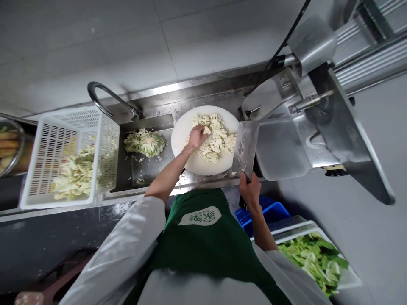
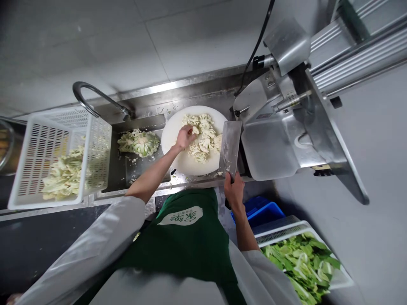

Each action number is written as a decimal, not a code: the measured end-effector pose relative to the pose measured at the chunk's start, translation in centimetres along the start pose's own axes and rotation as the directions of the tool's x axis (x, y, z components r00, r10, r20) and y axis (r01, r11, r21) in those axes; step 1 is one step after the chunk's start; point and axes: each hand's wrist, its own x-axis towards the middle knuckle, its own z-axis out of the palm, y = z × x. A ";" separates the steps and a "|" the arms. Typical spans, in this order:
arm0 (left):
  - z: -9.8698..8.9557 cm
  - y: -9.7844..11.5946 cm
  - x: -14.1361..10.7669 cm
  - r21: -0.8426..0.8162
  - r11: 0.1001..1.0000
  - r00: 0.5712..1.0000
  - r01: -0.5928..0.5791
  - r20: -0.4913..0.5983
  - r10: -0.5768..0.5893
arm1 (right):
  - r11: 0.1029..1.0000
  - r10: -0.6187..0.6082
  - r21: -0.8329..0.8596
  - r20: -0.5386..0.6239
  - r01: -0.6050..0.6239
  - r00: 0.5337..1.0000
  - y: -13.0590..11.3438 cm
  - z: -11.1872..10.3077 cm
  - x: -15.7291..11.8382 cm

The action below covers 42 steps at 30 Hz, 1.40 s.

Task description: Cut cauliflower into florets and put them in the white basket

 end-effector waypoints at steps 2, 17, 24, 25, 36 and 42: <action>-1.7 -0.5 -1.3 -0.298 0.954 0.995 0.041 -0.076 -0.066 | 1.000 -0.020 -0.021 0.004 0.020 1.000 -0.1 0.3 0.2; -4.5 -8.8 -16.5 -0.450 0.879 0.876 0.160 -0.345 -0.336 | 0.772 -0.210 -0.351 0.645 0.529 0.735 -3.8 3.4 0.0; -2.9 -10.0 -16.6 -0.340 0.940 0.882 0.035 -0.432 -0.189 | 0.653 -0.093 -0.436 0.766 0.620 0.637 -6.6 4.9 0.2; -2.8 -10.0 -16.7 -0.335 0.942 0.881 0.033 -0.435 -0.186 | 0.650 -0.081 -0.441 0.769 0.619 0.634 -6.9 5.2 0.2; -3.4 -9.2 -16.7 -0.281 0.958 0.906 0.056 -0.390 -0.167 | 0.637 0.023 -0.473 0.801 0.609 0.598 -8.5 7.1 -0.1; -3.5 -9.2 -16.3 -0.250 0.968 0.913 0.039 -0.385 -0.136 | 0.621 0.019 -0.474 0.805 0.624 0.593 -9.4 9.6 -0.5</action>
